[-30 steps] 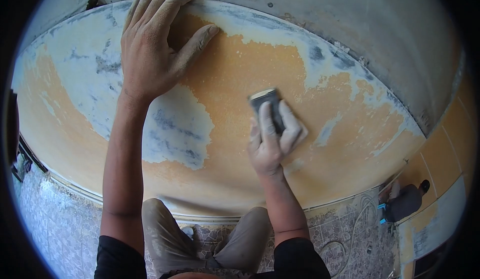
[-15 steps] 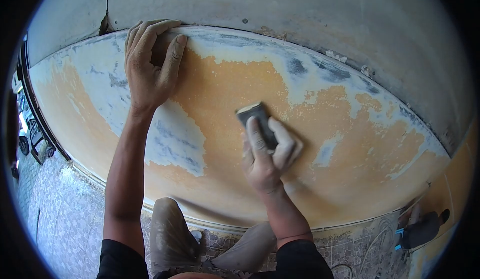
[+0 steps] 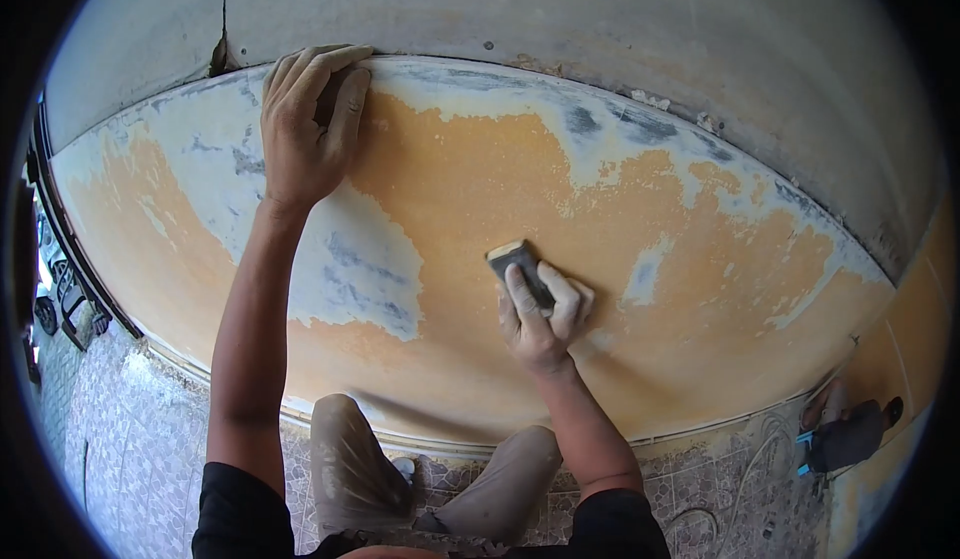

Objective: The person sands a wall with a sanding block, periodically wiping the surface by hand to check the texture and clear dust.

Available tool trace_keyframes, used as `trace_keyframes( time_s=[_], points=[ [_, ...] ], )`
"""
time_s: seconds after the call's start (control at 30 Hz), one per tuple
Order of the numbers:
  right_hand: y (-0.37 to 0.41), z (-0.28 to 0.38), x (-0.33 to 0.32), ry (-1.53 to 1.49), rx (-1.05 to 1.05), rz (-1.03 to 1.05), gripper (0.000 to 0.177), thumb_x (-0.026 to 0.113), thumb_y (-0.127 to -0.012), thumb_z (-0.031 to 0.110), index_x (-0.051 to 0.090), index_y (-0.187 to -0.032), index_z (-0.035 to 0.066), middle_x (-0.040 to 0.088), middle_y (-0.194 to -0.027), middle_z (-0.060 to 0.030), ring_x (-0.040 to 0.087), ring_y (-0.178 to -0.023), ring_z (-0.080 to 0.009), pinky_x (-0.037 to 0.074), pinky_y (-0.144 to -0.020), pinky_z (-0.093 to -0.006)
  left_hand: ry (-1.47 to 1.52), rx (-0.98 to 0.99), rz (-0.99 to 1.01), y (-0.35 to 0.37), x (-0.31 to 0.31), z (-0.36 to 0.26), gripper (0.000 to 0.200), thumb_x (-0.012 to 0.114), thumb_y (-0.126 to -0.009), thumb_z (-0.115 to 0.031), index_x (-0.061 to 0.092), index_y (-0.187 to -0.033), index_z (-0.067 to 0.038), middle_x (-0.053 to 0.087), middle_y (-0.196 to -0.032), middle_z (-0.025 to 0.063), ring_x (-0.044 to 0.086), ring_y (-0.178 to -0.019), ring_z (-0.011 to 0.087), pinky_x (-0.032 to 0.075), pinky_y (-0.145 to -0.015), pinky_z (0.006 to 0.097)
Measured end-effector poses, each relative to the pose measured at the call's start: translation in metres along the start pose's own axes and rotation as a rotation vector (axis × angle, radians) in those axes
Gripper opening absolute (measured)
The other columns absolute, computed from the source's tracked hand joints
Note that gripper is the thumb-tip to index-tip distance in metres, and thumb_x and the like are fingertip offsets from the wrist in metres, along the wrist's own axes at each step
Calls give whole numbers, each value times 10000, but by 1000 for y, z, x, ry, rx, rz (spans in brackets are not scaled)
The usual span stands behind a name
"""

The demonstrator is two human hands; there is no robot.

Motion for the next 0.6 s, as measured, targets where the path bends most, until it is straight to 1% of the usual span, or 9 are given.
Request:
trace_keyframes(
  time_s=[0.1,0.13,0.2,0.23,0.33,0.47,0.5,0.57,0.6],
  points=[
    [2,0,-2,43,-92,101,278,761,-890,275,758,-1158,201,576,-1150,-76,534,-985,-233,442,-846,-403,3,14,33,2,-11,25,173,638,-919,-106,709,-1068,-54,709,-1018,80,634,-960,270,450,-920,373],
    [-17,-8,-5,66,-56,62,313,769,-878,230,748,-1180,149,574,-1153,-95,529,-977,-240,440,-841,-400,17,7,26,3,-13,31,173,638,-919,-106,709,-1068,-54,709,-1018,80,634,-960,270,450,-920,373],
    [-63,-34,-10,-38,185,-71,385,746,-877,91,689,-1250,16,564,-1134,-129,525,-963,-257,445,-834,-362,7,50,-35,5,-18,33,149,662,-887,-120,707,-1017,-64,704,-992,65,635,-922,275,470,-889,380],
    [-85,-46,-12,-91,306,-152,378,728,-892,79,680,-1260,8,564,-1137,-135,524,-971,-258,453,-836,-354,31,41,-44,6,-19,34,149,662,-887,-120,707,-1017,-64,704,-992,65,635,-922,275,470,-889,380],
    [-114,-41,-8,-61,373,-301,374,719,-901,85,675,-1263,0,566,-1148,-143,525,-984,-259,461,-841,-355,63,5,-19,7,-19,36,167,648,-913,-118,703,-1059,-59,703,-1012,72,634,-967,277,457,-921,383],
    [-67,34,33,-9,-54,2,329,728,-912,212,726,-1222,101,577,-1149,-118,528,-995,-251,449,-860,-396,92,-8,-60,6,-24,38,140,662,-890,-135,697,-1010,-72,700,-993,59,635,-952,267,478,-904,381],
    [-60,38,29,-1,-59,3,329,728,-912,212,726,-1222,101,577,-1149,-118,528,-995,-251,449,-860,-396,102,0,-66,6,-24,39,137,657,-894,-132,696,-1011,-73,700,-996,59,635,-960,267,477,-912,382],
    [-48,58,36,39,-294,168,298,729,-909,272,749,-1180,149,582,-1148,-107,528,-987,-245,440,-862,-417,127,1,-23,8,-24,41,166,645,-906,-98,697,-1061,-73,704,-1044,67,640,-997,273,470,-928,393],
    [-61,52,31,83,-280,139,304,741,-899,252,744,-1176,126,577,-1141,-109,530,-984,-244,443,-859,-412,126,2,-25,7,-24,42,166,645,-906,-98,697,-1061,-73,704,-1044,67,640,-997,273,470,-928,393]
  ],
)
Point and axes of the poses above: each hand's wrist, its own y-axis away from the middle knuckle, its own x-axis out of the palm, z = x × y, the point moved 8 cm from there along -y, towards the middle knuckle
